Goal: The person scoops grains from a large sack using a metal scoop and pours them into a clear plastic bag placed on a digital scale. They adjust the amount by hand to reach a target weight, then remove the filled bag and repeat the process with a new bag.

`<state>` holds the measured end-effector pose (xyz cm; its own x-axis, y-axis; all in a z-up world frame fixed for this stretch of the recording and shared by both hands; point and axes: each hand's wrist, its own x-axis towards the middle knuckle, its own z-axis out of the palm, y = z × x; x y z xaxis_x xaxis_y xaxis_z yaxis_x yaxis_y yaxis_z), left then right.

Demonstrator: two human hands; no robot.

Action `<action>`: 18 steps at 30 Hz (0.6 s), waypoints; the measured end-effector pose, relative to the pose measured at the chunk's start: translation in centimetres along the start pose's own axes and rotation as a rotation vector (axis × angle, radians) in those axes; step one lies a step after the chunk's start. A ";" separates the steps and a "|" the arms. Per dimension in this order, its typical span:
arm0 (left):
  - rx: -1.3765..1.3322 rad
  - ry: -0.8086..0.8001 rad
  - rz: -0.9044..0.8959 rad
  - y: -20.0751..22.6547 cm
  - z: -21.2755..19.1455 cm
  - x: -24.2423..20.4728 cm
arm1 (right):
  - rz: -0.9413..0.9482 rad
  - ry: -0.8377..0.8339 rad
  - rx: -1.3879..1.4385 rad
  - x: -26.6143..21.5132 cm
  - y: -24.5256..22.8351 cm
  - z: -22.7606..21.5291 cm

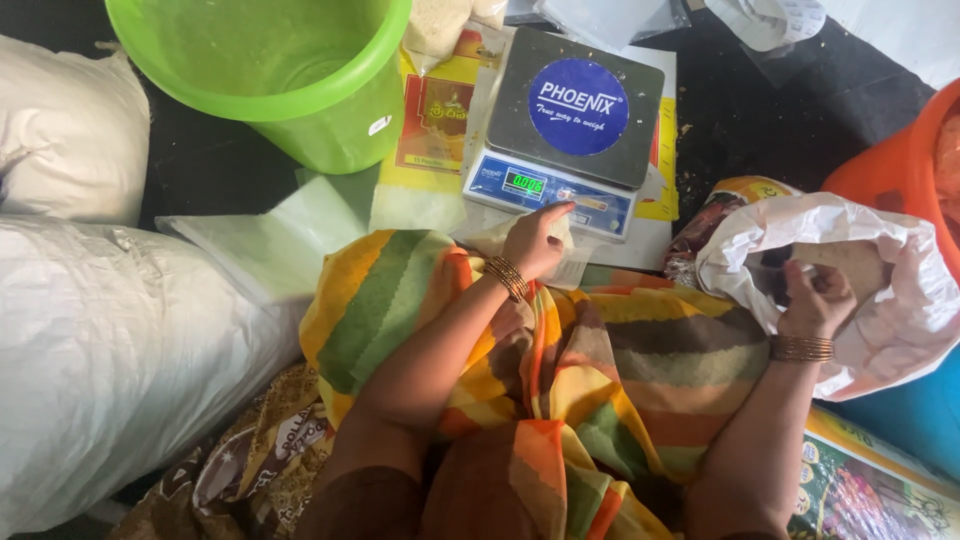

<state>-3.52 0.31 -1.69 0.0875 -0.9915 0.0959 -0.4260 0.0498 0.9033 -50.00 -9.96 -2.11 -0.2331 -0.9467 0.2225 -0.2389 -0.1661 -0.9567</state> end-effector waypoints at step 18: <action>-0.042 -0.144 -0.294 1.6 -1.5 -0.2 | -0.576 0.548 -0.152 -4.9 -8.9 -0.8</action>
